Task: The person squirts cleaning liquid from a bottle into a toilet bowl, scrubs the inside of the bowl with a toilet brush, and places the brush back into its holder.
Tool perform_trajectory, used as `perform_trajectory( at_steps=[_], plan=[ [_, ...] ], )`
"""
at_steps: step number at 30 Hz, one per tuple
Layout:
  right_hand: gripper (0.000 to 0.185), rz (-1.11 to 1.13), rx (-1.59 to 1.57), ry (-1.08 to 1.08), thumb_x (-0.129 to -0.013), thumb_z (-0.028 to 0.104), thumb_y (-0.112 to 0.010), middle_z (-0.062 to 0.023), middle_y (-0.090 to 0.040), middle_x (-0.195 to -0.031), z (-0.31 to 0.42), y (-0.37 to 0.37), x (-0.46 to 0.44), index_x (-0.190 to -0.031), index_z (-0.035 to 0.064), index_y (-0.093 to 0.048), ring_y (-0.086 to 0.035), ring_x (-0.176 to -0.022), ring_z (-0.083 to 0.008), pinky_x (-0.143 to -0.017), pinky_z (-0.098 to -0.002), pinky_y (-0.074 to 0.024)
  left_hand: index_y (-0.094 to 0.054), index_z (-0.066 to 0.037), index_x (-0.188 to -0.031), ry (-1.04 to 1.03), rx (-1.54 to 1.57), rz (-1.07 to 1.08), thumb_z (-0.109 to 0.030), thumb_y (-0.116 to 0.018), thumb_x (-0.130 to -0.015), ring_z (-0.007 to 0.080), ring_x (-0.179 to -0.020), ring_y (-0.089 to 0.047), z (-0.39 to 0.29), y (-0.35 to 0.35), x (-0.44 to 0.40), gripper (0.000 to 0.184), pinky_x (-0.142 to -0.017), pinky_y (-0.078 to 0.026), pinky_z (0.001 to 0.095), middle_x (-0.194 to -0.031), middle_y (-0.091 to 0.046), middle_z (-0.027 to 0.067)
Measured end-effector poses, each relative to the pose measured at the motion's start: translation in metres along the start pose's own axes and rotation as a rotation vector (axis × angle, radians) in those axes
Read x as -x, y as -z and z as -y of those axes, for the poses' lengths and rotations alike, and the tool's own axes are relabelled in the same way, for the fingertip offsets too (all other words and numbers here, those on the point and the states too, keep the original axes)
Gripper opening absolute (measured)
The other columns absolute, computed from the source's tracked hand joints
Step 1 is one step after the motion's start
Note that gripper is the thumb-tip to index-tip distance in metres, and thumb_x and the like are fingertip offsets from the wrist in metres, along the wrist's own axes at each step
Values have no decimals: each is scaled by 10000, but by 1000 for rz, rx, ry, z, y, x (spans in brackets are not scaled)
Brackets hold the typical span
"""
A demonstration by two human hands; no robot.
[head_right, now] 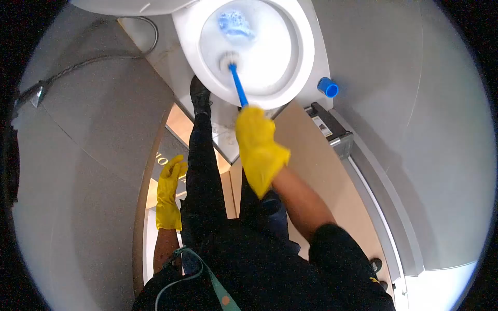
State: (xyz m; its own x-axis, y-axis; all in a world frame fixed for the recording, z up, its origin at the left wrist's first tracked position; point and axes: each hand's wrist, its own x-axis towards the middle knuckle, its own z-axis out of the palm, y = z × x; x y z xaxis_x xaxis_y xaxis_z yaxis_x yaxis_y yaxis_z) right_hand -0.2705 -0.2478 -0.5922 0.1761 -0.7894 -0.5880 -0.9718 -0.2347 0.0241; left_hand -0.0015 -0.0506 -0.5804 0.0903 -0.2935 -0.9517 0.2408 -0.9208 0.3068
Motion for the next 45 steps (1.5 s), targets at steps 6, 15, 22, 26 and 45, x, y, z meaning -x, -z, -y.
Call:
perform_trajectory(
  at_steps=[6, 15, 22, 26, 45],
  plan=[
    [160, -307, -204, 438, -827, 86, -605, -198, -684, -929, -1, -1, -75, -945, 25, -693, -677, -845, -349, -696, -466, -531, -646, -55, -1330, -4, -26, -60, -169, -643, -1037, 220, -1145, -669, -6, -3, -1, 314, -1038, -515, 306, -1296, -669, 116],
    [161, -152, -142, 286, -849, 135, -604, -192, -681, -871, 4, 29, -77, -934, 31, -692, -688, -873, -370, -716, -475, -552, -632, -52, -1353, -105, -5, 27, -183, -583, -1069, 195, -1073, -684, 8, -6, -8, 317, -983, -539, 320, -1193, -707, 117],
    [162, 109, -258, -194, -904, 134, -599, -158, -697, -918, 3, 14, 8, -1010, 36, -674, -744, -857, -374, -619, -485, -584, -644, -33, -1322, -48, 130, 43, -145, -622, -1047, 210, -1149, -666, -6, -9, -7, 298, -1004, -538, 301, -1290, -668, 119],
    [184, 193, -193, 291, -875, 53, -601, -186, -684, -923, -19, 83, -95, -1044, 33, -673, -717, -906, -421, -741, -487, -582, -640, -29, -1325, -65, -16, 49, -175, -613, -1055, 216, -1161, -665, -14, -15, -9, 308, -1022, -534, 308, -1303, -663, 117],
    [244, -239, -606, 18, -927, 196, -573, -210, -705, -838, -23, -49, 15, -1126, 59, -600, -684, -747, -451, -731, -544, -541, -635, -58, -1344, -48, -129, 18, -197, -575, -1077, 209, -1116, -680, -3, -11, -4, 307, -987, -526, 312, -1260, -693, 114]
  ],
)
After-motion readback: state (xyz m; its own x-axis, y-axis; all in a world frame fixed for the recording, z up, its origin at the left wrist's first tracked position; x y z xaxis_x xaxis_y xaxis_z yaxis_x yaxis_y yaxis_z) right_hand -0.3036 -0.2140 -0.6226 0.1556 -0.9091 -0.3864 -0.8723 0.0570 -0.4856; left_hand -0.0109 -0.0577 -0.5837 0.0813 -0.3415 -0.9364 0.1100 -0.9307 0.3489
